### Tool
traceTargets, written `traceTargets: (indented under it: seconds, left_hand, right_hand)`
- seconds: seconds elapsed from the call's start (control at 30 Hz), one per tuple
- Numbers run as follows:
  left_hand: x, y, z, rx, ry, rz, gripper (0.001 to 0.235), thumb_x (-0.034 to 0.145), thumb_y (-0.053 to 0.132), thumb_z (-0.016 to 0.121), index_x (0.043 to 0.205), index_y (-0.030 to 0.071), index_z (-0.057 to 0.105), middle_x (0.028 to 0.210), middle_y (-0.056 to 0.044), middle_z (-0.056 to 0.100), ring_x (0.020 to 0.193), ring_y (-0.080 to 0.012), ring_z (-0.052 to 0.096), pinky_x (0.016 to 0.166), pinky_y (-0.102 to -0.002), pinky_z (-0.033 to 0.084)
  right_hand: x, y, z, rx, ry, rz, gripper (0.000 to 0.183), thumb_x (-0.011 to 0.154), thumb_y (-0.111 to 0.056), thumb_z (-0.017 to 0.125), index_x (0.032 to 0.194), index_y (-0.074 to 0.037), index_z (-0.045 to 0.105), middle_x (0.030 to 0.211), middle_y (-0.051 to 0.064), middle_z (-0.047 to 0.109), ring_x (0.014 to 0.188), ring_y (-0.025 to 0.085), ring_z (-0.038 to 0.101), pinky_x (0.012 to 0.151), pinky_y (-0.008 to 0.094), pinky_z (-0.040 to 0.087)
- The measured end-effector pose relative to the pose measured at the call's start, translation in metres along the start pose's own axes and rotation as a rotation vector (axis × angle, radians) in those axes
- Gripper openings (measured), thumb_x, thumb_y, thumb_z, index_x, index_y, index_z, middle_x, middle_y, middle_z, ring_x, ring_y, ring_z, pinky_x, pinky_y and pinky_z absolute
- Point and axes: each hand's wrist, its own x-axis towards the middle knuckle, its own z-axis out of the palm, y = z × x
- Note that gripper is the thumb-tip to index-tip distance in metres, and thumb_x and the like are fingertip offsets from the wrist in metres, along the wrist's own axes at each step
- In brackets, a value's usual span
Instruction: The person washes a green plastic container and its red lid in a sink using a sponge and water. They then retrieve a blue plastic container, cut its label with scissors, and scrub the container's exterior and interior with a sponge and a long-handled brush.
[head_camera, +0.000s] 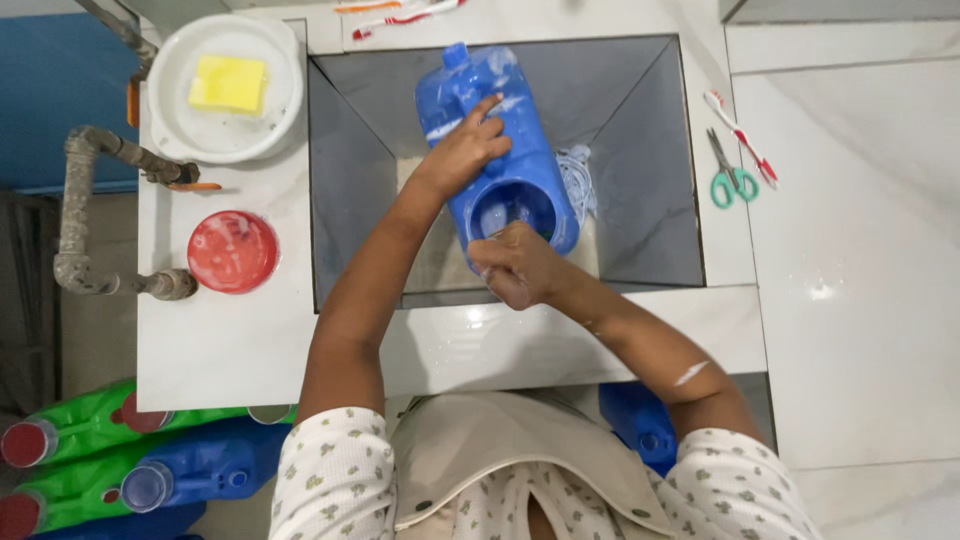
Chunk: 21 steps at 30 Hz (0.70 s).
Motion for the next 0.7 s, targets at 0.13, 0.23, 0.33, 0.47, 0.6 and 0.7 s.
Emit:
traceTargets:
  seconds: [0.13,0.23,0.33,0.47,0.6,0.7]
  left_hand:
    - [0.01,0.005,0.011,0.003,0.021,-0.023,0.005,0.089,0.006,0.06,0.093,0.009,0.061,0.109,-0.015,0.06,0.141,-0.043,0.045,0.109,-0.045,0.049]
    - [0.022,0.017,0.017,0.007,0.03,-0.082,0.005,0.088,0.008,0.06,0.093,0.009,0.062,0.111,-0.014,0.061,0.139,-0.0423,0.047,0.103,-0.047,0.05]
    - [0.025,0.017,0.018,0.003,0.044,-0.13,0.004,0.09,0.012,0.061,0.094,0.01,0.062,0.113,-0.014,0.061,0.137,-0.0425,0.048,0.098,-0.051,0.051]
    - [0.031,0.027,0.026,0.262,0.075,-0.19,0.012,0.089,0.015,0.061,0.1,0.013,0.064,0.113,-0.01,0.063,0.13,-0.0354,0.053,0.089,-0.06,0.05]
    - [0.05,0.045,0.041,0.415,-0.065,-0.442,0.016,0.092,0.015,0.06,0.107,0.014,0.065,0.108,-0.008,0.066,0.119,-0.0295,0.058,0.089,-0.064,0.045]
    - [0.07,0.046,0.059,0.673,-0.035,-0.504,0.016,0.089,0.018,0.059,0.103,0.015,0.066,0.101,-0.009,0.07,0.112,-0.0287,0.063,0.093,-0.061,0.04]
  right_hand:
    - [0.013,0.008,-0.016,0.014,0.072,-0.153,0.009,0.085,-0.01,0.051,0.079,-0.004,0.054,0.063,0.009,0.05,0.052,0.028,0.053,0.052,0.04,0.043]
    - [0.012,0.011,-0.029,-0.051,0.135,-0.063,0.019,0.091,-0.011,0.05,0.073,-0.005,0.049,0.062,0.008,0.046,0.052,0.025,0.049,0.053,0.039,0.041]
    - [-0.007,0.0,-0.064,0.034,0.152,0.154,0.02,0.09,-0.013,0.045,0.073,-0.004,0.043,0.064,0.005,0.042,0.055,0.017,0.045,0.055,0.033,0.039]
    - [0.003,0.001,-0.088,0.526,0.548,0.247,0.024,0.093,-0.014,0.048,0.072,-0.006,0.04,0.065,0.001,0.036,0.054,0.011,0.036,0.049,0.028,0.029]
    - [0.012,-0.019,-0.12,0.486,0.651,0.134,0.032,0.103,-0.022,0.046,0.075,-0.007,0.039,0.068,0.002,0.037,0.05,0.01,0.038,0.045,0.025,0.029]
    - [0.003,-0.073,-0.18,0.643,0.604,0.043,0.035,0.103,-0.027,0.051,0.077,-0.01,0.035,0.057,0.001,0.036,0.043,0.008,0.036,0.04,0.024,0.029]
